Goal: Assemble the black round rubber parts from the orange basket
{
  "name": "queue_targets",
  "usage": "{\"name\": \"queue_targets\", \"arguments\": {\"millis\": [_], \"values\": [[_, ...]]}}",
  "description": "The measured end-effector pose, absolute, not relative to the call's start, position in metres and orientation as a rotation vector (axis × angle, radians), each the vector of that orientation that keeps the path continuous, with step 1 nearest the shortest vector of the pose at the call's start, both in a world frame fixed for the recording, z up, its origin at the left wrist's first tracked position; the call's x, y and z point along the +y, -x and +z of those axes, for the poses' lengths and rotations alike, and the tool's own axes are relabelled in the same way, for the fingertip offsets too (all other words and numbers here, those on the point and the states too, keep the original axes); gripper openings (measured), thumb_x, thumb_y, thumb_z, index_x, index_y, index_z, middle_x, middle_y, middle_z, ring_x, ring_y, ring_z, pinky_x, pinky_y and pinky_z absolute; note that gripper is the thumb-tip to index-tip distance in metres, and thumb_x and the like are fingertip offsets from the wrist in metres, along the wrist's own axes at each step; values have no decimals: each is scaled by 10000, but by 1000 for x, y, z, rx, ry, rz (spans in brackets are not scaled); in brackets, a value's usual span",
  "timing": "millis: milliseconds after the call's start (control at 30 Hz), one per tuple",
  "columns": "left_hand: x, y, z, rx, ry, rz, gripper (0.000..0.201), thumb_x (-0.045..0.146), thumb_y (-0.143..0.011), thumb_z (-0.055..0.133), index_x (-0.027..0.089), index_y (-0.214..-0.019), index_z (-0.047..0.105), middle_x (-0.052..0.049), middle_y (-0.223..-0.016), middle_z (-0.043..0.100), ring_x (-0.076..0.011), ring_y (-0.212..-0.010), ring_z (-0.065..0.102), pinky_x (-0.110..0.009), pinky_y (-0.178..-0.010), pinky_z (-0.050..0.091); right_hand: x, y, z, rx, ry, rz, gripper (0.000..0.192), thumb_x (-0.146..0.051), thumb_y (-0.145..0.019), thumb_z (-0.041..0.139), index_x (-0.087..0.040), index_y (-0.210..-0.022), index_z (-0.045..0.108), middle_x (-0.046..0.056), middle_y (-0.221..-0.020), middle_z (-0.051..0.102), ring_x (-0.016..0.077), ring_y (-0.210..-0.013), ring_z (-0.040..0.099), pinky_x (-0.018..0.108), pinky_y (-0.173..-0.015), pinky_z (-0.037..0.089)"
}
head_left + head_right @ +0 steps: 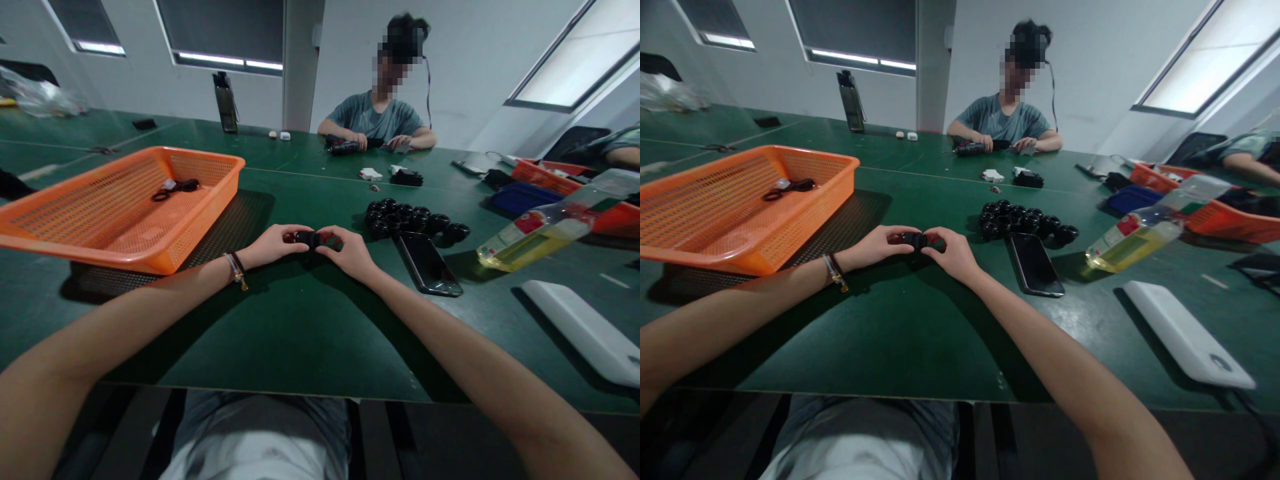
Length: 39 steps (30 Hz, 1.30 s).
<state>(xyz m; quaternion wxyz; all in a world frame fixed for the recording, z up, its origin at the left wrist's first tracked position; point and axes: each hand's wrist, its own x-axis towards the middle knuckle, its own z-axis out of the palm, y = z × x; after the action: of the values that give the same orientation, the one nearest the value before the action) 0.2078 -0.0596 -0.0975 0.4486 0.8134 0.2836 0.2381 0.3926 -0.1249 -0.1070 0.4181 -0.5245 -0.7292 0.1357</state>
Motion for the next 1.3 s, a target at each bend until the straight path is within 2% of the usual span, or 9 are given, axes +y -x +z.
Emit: {"name": "queue_targets", "arguments": {"millis": [1300], "values": [[-61,-207,-96,706,-2006,579,511,335,-704,630,131,-1167,557,-87,-1070,644,-197,-937,604,-368,-871,461,-126,-390,-104,-1820,1408,414,185,-205,-749,606,-156,-923,643,39,-790,693,161,-720,630,284,-646,478]]}}
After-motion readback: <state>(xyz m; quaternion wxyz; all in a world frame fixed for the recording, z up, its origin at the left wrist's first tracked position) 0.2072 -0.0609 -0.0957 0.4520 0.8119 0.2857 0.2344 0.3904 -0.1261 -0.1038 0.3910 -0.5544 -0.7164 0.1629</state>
